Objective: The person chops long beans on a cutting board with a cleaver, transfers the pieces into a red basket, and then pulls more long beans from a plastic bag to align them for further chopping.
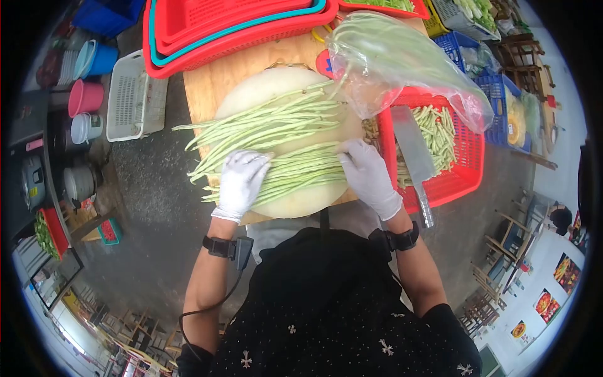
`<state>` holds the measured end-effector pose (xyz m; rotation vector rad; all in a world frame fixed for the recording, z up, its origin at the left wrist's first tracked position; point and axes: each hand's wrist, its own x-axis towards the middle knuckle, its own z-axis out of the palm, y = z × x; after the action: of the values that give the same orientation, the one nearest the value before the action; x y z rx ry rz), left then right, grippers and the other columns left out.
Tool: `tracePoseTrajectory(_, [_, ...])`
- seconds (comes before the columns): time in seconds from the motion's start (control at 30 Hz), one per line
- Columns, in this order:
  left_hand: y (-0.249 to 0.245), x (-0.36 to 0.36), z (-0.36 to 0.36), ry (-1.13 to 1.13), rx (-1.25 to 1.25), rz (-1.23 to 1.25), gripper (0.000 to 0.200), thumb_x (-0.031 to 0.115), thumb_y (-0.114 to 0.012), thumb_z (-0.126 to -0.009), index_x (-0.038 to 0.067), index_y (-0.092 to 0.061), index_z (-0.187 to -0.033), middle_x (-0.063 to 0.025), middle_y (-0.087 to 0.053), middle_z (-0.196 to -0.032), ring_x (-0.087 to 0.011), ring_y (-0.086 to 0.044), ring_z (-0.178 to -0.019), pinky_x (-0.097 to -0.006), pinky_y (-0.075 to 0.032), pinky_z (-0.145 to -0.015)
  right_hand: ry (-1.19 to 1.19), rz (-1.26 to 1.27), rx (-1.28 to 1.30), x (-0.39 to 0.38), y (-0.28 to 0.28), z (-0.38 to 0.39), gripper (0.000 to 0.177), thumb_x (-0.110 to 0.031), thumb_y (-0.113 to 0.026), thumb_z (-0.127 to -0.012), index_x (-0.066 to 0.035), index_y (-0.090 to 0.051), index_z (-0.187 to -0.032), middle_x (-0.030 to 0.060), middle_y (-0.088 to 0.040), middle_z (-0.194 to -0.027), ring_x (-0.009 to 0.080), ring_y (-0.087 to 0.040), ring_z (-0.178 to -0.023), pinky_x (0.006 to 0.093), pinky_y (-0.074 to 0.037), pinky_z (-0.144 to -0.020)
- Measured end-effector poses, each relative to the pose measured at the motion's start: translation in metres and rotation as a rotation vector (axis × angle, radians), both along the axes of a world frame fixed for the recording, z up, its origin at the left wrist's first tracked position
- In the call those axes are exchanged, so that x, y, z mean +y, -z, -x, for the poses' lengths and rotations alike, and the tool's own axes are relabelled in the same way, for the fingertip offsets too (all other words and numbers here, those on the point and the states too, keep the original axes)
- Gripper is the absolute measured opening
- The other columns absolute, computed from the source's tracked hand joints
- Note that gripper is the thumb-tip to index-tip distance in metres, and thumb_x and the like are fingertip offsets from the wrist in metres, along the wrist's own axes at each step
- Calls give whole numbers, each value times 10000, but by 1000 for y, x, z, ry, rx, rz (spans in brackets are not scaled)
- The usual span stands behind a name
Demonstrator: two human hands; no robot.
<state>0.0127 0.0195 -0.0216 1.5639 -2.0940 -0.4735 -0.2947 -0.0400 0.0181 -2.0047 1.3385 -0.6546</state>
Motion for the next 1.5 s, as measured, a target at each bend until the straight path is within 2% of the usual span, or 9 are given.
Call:
tracePoseTrajectory(0.1, [-7, 8, -8, -174, 16, -24, 247, 127, -802, -947, 147, -840, -1190, -54, -774, -1035, -276, -712, -1006, -399, -545, -923, -72, -61, 28, -1, 3, 5, 117, -81, -695, -996, -74, -715, -1112, 148, -694, -966, 370, -682, -894, 459, -524, -814])
tracePoseTrajectory(0.23, [-13, 12, -29, -190, 47, -157, 228, 133, -794, -958, 138, -835, -1182, -100, -795, -1036, -320, -730, -942, -413, -556, -896, -83, -51, 157, -16, 17, 13, 139, -127, -712, -987, -75, -734, -1114, 156, -707, -971, 375, -692, -903, 462, -529, -818])
tracePoseTrajectory(0.57, [12, 15, -22, -198, -106, -152, 195, 123, -795, -955, 94, -817, -1147, -97, -780, -1064, -323, -724, -981, -419, -554, -902, 25, 156, 299, -22, 63, 13, 124, -167, -685, -982, -100, -746, -1067, 133, -710, -942, 363, -706, -925, 491, -527, -826])
tracePoseTrajectory(0.7, [20, 18, -21, -206, -114, -102, 178, 147, -790, -950, 130, -831, -1122, -59, -766, -1049, -316, -705, -954, -437, -543, -891, 100, 108, 387, -16, 67, 10, 144, -130, -679, -953, -112, -758, -1073, 123, -722, -961, 352, -714, -936, 486, -532, -833])
tracePoseTrajectory(0.87, [17, 23, -16, -182, -146, -59, 199, 136, -791, -943, 121, -825, -1138, -69, -767, -1075, -308, -706, -969, -445, -548, -909, 21, 165, 482, -9, 59, 13, 318, -50, -655, -868, -117, -784, -1151, 119, -747, -1135, 353, -723, -968, 471, -549, -879])
tracePoseTrajectory(1.0, [10, 15, -1, -269, -84, -19, 191, 134, -794, -938, 125, -823, -1127, -69, -764, -1085, -303, -705, -985, -442, -541, -935, 27, 248, 544, -9, 56, 8, 340, -50, -656, -860, -107, -783, -1170, 115, -742, -1184, 354, -715, -998, 477, -546, -906])
tracePoseTrajectory(1.2, [18, -18, 14, -182, -104, 10, 186, 143, -810, -916, 142, -804, -1102, -57, -736, -1125, -298, -686, -1029, -416, -515, -904, -67, 271, 403, -18, 51, -19, 297, -57, -647, -862, -94, -772, -1129, 114, -736, -1132, 347, -686, -994, 495, -524, -891])
tracePoseTrajectory(1.3, [18, -32, 18, -209, -118, 124, 197, 126, -847, -890, 112, -793, -1078, -86, -734, -1139, -316, -686, -1067, -426, -532, -932, -174, 204, 312, -19, 50, -42, 199, -86, -636, -881, -87, -752, -1043, 106, -736, -999, 337, -697, -936, 475, -520, -840])
tracePoseTrajectory(1.5, [22, -52, 13, -218, -106, 152, 193, 127, -853, -884, 100, -788, -1064, -109, -726, -1145, -338, -676, -1073, -436, -536, -944, -304, 284, 364, -20, 52, -77, 235, -100, -643, -911, -82, -785, -1097, 94, -712, -897, 302, -711, -873, 451, -531, -769])
